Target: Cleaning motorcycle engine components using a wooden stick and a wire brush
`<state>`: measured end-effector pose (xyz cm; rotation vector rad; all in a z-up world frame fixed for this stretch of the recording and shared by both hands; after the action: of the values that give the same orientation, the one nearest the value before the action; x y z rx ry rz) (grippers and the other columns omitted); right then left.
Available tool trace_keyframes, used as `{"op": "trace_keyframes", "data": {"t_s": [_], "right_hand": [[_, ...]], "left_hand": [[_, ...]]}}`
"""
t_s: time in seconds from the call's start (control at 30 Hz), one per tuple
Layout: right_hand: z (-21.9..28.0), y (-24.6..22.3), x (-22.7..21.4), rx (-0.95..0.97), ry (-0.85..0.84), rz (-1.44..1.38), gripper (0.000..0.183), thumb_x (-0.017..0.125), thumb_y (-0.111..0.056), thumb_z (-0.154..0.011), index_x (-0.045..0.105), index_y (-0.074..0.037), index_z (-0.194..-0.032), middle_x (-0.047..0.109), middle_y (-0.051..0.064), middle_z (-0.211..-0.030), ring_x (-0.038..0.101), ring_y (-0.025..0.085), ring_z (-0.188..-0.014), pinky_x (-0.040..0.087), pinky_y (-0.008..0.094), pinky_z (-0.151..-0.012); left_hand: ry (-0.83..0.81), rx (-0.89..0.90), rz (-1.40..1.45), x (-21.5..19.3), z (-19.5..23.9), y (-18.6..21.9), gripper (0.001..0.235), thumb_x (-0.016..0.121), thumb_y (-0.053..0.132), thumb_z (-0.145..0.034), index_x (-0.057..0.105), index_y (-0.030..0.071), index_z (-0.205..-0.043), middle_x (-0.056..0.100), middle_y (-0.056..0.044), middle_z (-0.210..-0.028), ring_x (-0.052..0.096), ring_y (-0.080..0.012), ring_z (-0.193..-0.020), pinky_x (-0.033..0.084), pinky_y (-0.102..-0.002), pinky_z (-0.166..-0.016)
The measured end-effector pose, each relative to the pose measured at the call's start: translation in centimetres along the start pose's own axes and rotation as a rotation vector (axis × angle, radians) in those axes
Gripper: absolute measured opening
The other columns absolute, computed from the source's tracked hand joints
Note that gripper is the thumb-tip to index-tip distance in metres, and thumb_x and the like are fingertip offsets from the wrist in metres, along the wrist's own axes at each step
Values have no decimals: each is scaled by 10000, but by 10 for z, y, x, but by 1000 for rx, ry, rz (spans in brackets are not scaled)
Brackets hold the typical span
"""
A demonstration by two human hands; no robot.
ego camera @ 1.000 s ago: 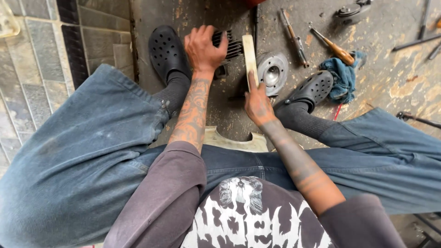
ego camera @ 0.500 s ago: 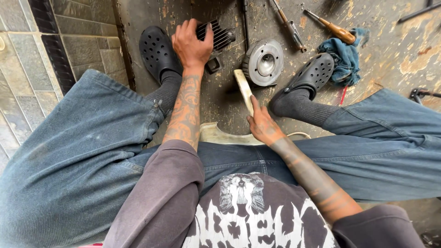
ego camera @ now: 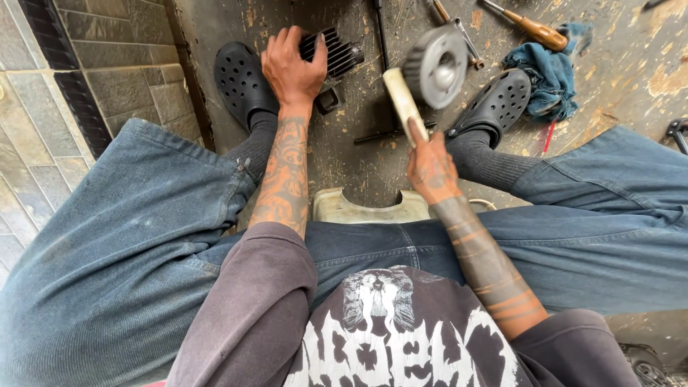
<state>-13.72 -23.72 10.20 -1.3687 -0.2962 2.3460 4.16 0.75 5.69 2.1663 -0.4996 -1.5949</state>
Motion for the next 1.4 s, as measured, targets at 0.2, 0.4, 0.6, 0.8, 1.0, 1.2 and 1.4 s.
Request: {"op": "trace_keyframes", "data": {"t_s": [0.2, 0.4, 0.6, 0.8, 1.0, 1.2, 1.4], "right_hand": [[-11, 2, -34, -37, 78, -207, 598, 523, -41, -994, 402, -62, -1580, 526, 213, -975, 585, 313, -692, 545, 449, -653], [-24, -34, -5, -114, -30, -425, 656, 442, -151, -1035, 172, -61, -1626, 555, 189, -1186, 576, 242, -862, 557, 437, -778], [-67, -69, 11, -175, -89, -218, 711, 508, -3, -1028, 155, -56, -1643, 402, 156, -1043, 448, 207, -643, 452, 403, -553], [-94, -88, -6, -27, -153, -428, 704, 457, -80, -1035, 112, -71, -1647, 500, 173, -1128, 528, 198, -730, 539, 359, -691], [-22, -45, 29, -56, -53, -269, 719, 498, -53, -1040, 142, -120, -1661, 447, 132, -1014, 501, 208, -678, 532, 363, -577], [-42, -64, 37, -72, 44, -325, 705, 508, -48, -1033, 179, -138, -1650, 460, 157, -1044, 516, 271, -754, 488, 440, -699], [-52, -40, 36, -73, 90, -358, 655, 493, -28, -1067, 214, -118, -1652, 418, 69, -1002, 447, 137, -743, 482, 269, -550]], "left_hand": [[1, -6, 9, -4, -1, 3, 233, 722, 338, -825, 680, 109, -823, 680, -45, -777, 621, -215, -692, 505, -391, -709], [12, -5, 36, -7, -4, 7, 210, 718, 325, -832, 689, 117, -827, 695, -34, -773, 619, -213, -683, 514, -392, -719], [6, 10, 21, 0, -2, 2, 234, 710, 345, -837, 682, 113, -821, 684, -44, -772, 607, -196, -665, 499, -374, -689], [26, 2, -9, 0, -1, 4, 267, 702, 350, -841, 705, 83, -859, 671, -62, -770, 611, -221, -683, 490, -376, -689], [45, 9, 0, -7, -4, 8, 215, 707, 318, -828, 702, 104, -834, 682, -50, -772, 594, -212, -666, 479, -362, -681], [63, 12, 14, -10, -4, 9, 233, 715, 323, -839, 702, 90, -850, 682, -66, -783, 611, -246, -683, 493, -391, -713], [34, -12, 13, -6, -3, 8, 230, 705, 322, -837, 685, 94, -815, 667, -56, -761, 580, -223, -671, 470, -371, -694]]}}
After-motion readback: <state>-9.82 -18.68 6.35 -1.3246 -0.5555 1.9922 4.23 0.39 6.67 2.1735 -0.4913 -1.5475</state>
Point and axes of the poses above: each hand's wrist, its own z-axis away from the middle knuckle, its own x-axis out of the palm, y = z × x, the point moved 5 cm from there along -z, towards the middle knuckle
